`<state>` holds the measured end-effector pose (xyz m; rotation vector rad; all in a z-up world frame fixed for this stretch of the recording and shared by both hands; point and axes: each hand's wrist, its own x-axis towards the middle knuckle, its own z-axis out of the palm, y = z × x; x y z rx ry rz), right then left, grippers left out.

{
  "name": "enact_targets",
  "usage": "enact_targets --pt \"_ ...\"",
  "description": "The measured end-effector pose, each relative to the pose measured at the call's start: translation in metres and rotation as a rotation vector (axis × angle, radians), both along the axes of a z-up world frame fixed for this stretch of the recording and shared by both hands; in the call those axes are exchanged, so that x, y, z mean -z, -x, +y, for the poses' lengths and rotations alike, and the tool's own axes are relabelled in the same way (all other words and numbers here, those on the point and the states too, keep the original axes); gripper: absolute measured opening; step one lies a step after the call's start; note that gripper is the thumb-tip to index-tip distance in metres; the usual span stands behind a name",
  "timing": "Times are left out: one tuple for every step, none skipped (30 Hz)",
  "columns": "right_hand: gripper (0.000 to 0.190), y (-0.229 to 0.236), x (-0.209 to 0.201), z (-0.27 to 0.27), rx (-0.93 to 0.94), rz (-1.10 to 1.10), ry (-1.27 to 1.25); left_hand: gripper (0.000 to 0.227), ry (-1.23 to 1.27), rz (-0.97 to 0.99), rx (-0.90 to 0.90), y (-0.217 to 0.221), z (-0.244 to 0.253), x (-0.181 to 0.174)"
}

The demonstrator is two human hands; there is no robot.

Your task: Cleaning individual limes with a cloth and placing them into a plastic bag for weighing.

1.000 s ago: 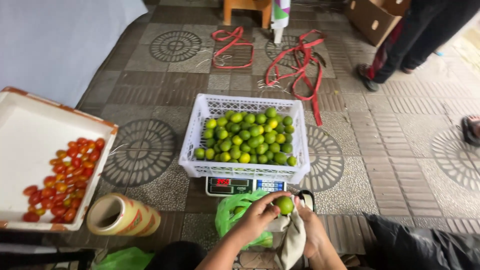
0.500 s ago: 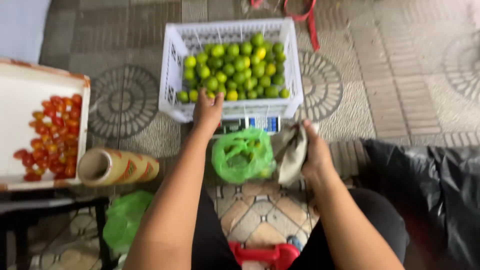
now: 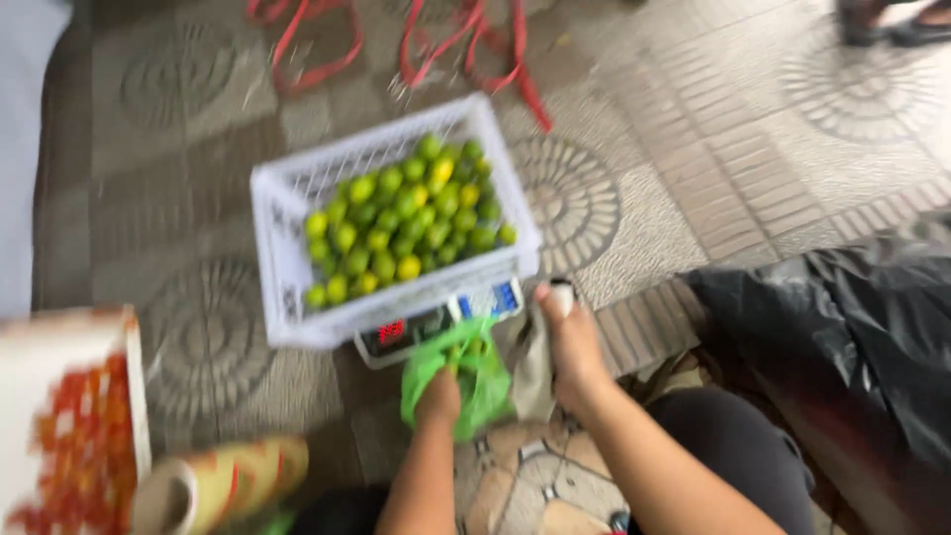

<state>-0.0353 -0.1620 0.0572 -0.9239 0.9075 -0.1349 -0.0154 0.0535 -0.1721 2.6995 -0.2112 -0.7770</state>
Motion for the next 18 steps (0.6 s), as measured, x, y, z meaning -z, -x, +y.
enact_targets --pt "0.033 0.006 -0.005 0.003 -0.014 0.059 -0.032 0.037 -0.045 -0.017 0.020 -0.005 0.002 0.011" --pt "0.030 0.010 -0.007 0.006 -0.029 0.116 -0.067 0.036 -0.090 -0.037 0.040 -0.011 0.005 0.024" --pt "0.030 0.009 -0.002 0.005 0.020 0.117 -0.071 0.036 -0.089 -0.036 0.089 -0.008 0.011 0.034" --pt "0.034 0.006 0.005 0.005 -0.020 0.106 -0.105 0.035 -0.159 -0.040 0.086 -0.008 0.018 0.045" --pt "0.038 0.006 0.013 0.004 -0.069 0.102 -0.135 0.036 -0.226 -0.039 0.075 -0.002 0.025 0.058" --pt "0.038 0.007 0.018 0.005 -0.028 0.109 -0.135 0.036 -0.223 -0.034 0.117 0.002 0.031 0.069" --pt "0.032 0.006 0.020 0.006 -0.076 0.030 -0.180 0.037 -0.285 -0.043 0.092 0.004 0.037 0.081" --pt "0.028 0.004 0.022 0.007 -0.124 -0.051 -0.223 0.038 -0.348 -0.055 0.068 0.005 0.043 0.091" --pt "0.028 0.005 0.023 0.004 -0.103 -0.057 -0.215 0.038 -0.340 -0.063 0.088 -0.004 0.034 0.099" --pt "0.032 0.006 0.024 0.003 -0.189 -0.071 -0.213 0.040 -0.402 -0.082 0.055 -0.013 0.025 0.107" --pt "0.038 0.008 0.023 0.003 -0.286 -0.083 -0.208 0.043 -0.461 -0.100 0.010 -0.020 0.017 0.113" --pt "0.038 0.005 0.026 0.001 -0.277 -0.089 -0.199 0.043 -0.452 -0.109 0.018 -0.028 0.008 0.110" --pt "0.041 0.006 0.029 0.001 -0.297 -0.143 -0.171 0.041 -0.452 -0.103 -0.006 -0.027 0.004 0.106" --pt "0.045 0.006 0.033 0.002 -0.316 -0.197 -0.144 0.042 -0.451 -0.096 -0.030 -0.027 0.001 0.102" --pt "0.045 0.006 0.038 0.001 -0.332 -0.196 -0.148 0.042 -0.454 -0.092 -0.044 -0.024 0.001 0.094" --pt "0.049 0.006 0.042 0.000 -0.365 -0.285 -0.031 0.045 -0.461 -0.082 -0.088 -0.021 0.002 0.085" --pt "0.054 0.002 0.046 -0.003 -0.392 -0.383 0.087 0.052 -0.468 -0.079 -0.129 -0.023 0.001 0.075" --pt "0.054 0.002 0.042 -0.008 -0.404 -0.391 0.083 0.052 -0.470 -0.083 -0.143 -0.027 -0.001 0.061"
